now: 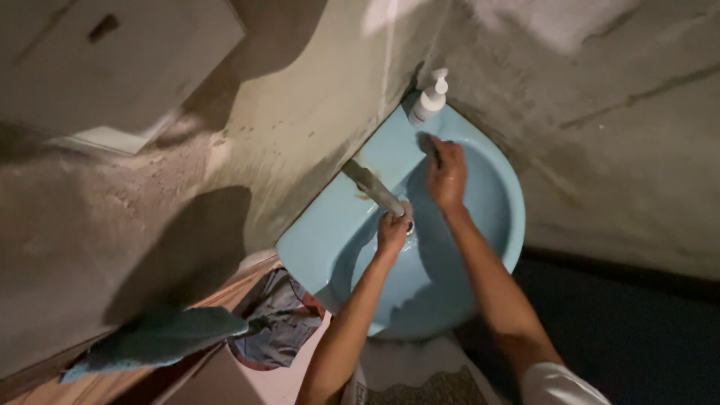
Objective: Cleaning a bathroom sink and faucet with a cloth and cleaning solution.
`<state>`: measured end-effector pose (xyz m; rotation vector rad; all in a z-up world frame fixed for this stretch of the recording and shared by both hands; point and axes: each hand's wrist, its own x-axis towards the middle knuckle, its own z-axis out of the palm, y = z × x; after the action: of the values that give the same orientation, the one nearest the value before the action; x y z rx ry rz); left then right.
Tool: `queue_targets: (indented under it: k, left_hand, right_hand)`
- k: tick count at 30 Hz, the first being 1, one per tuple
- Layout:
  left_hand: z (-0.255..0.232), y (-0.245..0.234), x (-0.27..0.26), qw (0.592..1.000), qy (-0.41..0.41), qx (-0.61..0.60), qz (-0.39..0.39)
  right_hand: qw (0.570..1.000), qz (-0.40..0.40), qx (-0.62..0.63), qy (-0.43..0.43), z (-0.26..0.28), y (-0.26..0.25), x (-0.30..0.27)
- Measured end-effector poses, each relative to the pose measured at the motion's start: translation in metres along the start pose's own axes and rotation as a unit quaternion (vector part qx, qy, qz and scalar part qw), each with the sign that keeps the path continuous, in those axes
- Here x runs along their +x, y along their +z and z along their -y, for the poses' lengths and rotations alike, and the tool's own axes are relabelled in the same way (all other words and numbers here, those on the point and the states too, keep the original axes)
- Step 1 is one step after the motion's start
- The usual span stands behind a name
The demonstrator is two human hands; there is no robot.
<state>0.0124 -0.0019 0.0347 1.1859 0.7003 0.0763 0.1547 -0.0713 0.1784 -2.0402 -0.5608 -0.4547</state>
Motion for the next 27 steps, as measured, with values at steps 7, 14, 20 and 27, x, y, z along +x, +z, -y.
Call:
queue_targets:
  k: [7, 14, 20, 27]
  left_hand:
    - [0.017, -0.018, 0.012, 0.996, -0.002, -0.076, -0.04]
    - [0.12, -0.069, 0.023, 0.988, -0.011, 0.071, -0.135]
    - [0.076, -0.058, 0.008, 0.992, 0.008, -0.019, -0.128]
    - [0.056, -0.039, 0.015, 0.993, 0.007, -0.074, -0.088]
  right_hand:
    - [0.977, 0.164, 0.128, 0.043, 0.029, 0.011, -0.069]
    - [0.938, 0.139, 0.213, 0.234, 0.006, 0.044, -0.114]
    - [0.958, 0.073, 0.187, 0.207, 0.019, 0.048, -0.097]
    - [0.998, -0.002, -0.057, 0.011, 0.019, 0.029, 0.003]
